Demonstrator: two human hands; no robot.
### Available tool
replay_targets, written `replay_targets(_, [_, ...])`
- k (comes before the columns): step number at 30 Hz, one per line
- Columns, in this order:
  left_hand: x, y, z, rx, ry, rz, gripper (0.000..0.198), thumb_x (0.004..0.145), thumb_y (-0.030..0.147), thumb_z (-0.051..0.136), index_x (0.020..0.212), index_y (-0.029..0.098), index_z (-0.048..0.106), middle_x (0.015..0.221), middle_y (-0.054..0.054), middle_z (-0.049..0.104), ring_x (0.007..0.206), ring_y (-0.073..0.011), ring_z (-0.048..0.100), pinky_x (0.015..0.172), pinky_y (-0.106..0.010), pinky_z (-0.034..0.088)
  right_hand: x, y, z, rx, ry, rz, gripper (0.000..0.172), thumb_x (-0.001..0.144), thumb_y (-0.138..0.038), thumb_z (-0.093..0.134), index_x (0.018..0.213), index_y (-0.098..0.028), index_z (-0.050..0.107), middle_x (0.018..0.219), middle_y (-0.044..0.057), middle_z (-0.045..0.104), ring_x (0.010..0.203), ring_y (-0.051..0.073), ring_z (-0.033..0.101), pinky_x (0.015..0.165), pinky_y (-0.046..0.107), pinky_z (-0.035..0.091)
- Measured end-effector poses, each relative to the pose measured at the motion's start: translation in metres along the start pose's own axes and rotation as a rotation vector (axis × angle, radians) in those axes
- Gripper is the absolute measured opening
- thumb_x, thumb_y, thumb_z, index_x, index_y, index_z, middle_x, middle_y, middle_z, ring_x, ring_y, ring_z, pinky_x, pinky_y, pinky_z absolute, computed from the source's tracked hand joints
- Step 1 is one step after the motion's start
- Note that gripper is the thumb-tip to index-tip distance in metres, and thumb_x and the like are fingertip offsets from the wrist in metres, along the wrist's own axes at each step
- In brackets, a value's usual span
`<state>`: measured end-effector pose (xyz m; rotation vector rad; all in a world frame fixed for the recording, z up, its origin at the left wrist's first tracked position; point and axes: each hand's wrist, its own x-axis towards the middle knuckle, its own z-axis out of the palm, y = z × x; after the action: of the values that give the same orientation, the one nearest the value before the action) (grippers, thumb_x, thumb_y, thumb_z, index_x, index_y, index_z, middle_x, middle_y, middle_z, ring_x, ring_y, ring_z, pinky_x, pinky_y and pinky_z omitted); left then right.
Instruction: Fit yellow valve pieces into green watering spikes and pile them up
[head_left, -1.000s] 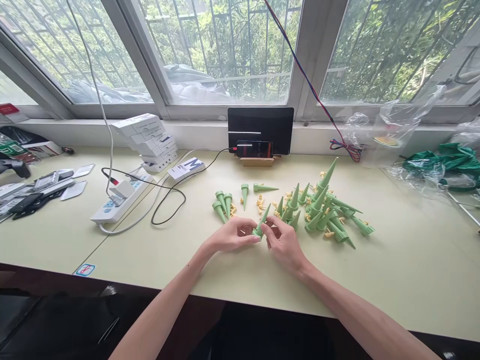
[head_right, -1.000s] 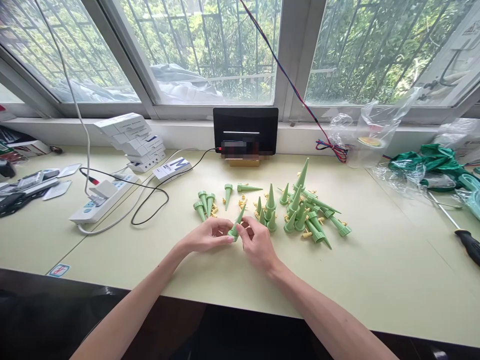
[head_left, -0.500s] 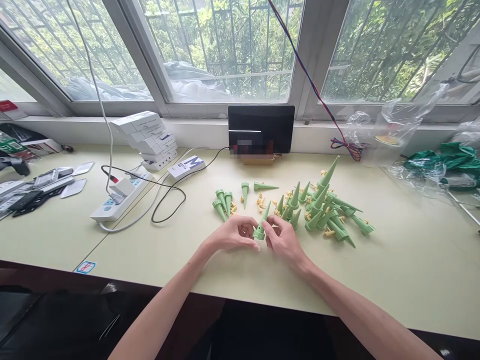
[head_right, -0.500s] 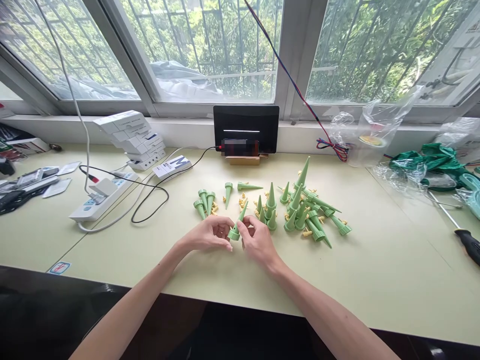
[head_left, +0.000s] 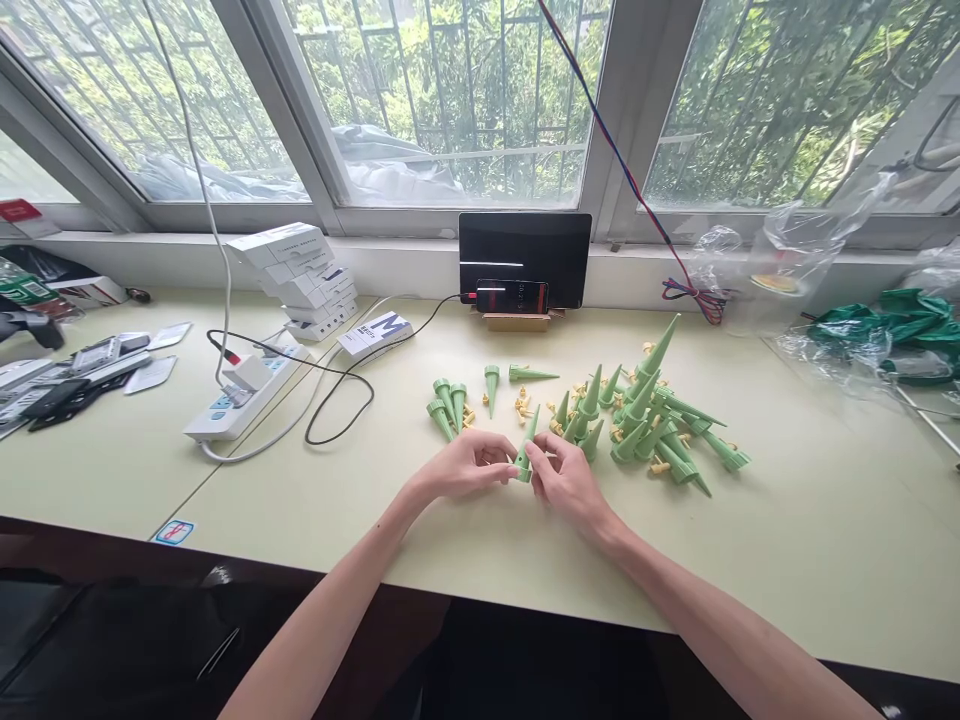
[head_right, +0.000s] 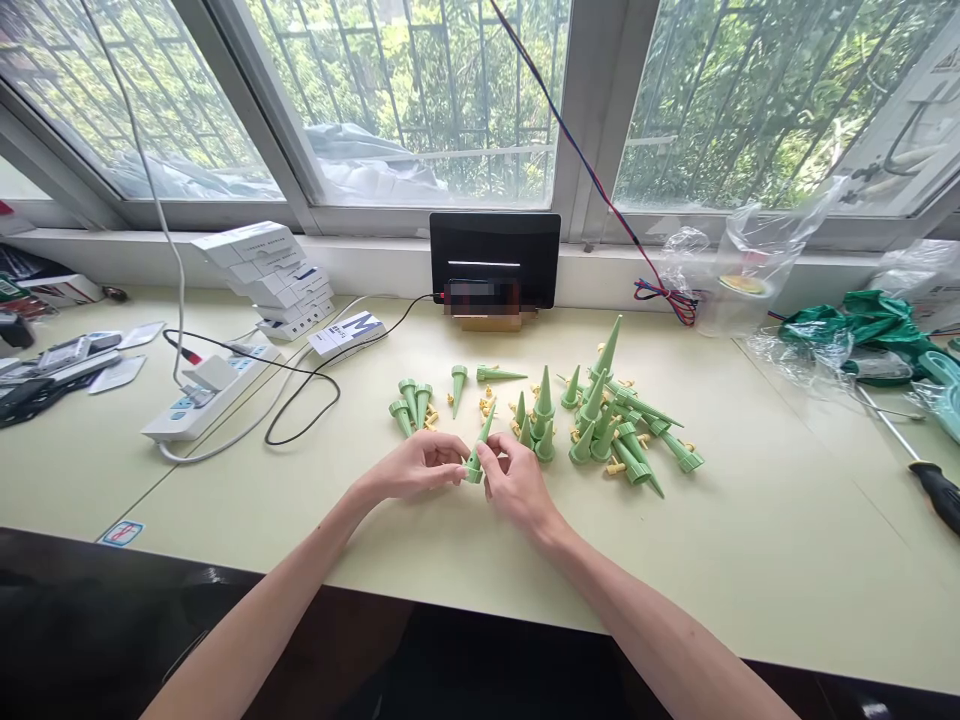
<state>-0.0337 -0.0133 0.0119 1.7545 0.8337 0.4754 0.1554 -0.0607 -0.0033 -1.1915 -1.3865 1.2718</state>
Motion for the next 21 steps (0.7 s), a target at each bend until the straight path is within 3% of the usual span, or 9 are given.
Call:
replay_targets(6, [0.0023,-0.0035,0.0013,0.047,0.022,0.018,0.027,0.079,0.039,0.071,0.084,0.014,0.066,0.061,0.003,0.051,0.056,-0.0083,0.042,0.052,-0.021,0.032,0.0006,0.0034,0.0005,0.001,-0.001,0.0,0.035,0.091,-0.053,0.053,0.083,-0.02,0.053,0.052,-0.005,0.047,0.04,0.011,0.044,0.04,0.024,0.035])
replay_targets(13, [0.0035,-0.0035,0.0028,0.077,0.055,0.06,0.028,0.075,0.038,0.074,0.089,0.015,0.065,0.076,0.0,0.06,0.067,-0.011,0.052,0.06,-0.022,0.041,0.0004,0.0055,0.0024,-0.023,0.007,-0.05,0.034,0.093,-0.052,0.051,0.089,-0.018,0.055,0.053,-0.005,0.048,0.042,0.01,0.044,0.042,0.023,0.036])
replay_targets(18, [0.0027,-0.0018,0.0022,0.031,0.003,0.102,0.026,0.078,0.037,0.069,0.092,0.015,0.065,0.077,0.0,0.057,0.065,-0.0107,0.05,0.058,-0.022,0.042,0.0003,0.0036,0.0049,-0.065,-0.007,-0.116,0.033,0.095,-0.05,0.05,0.093,-0.018,0.057,0.057,-0.005,0.049,0.046,0.011,0.045,0.045,0.022,0.037])
replay_targets(21, [0.0032,-0.0029,0.0013,0.035,0.047,0.144,0.024,0.081,0.038,0.066,0.087,0.015,0.064,0.073,0.0,0.055,0.064,-0.0109,0.048,0.057,-0.022,0.041,0.0036,0.0015,0.0061,-0.156,0.031,-0.155,0.033,0.097,-0.048,0.046,0.099,-0.017,0.058,0.064,-0.002,0.054,0.048,0.012,0.049,0.047,0.024,0.04])
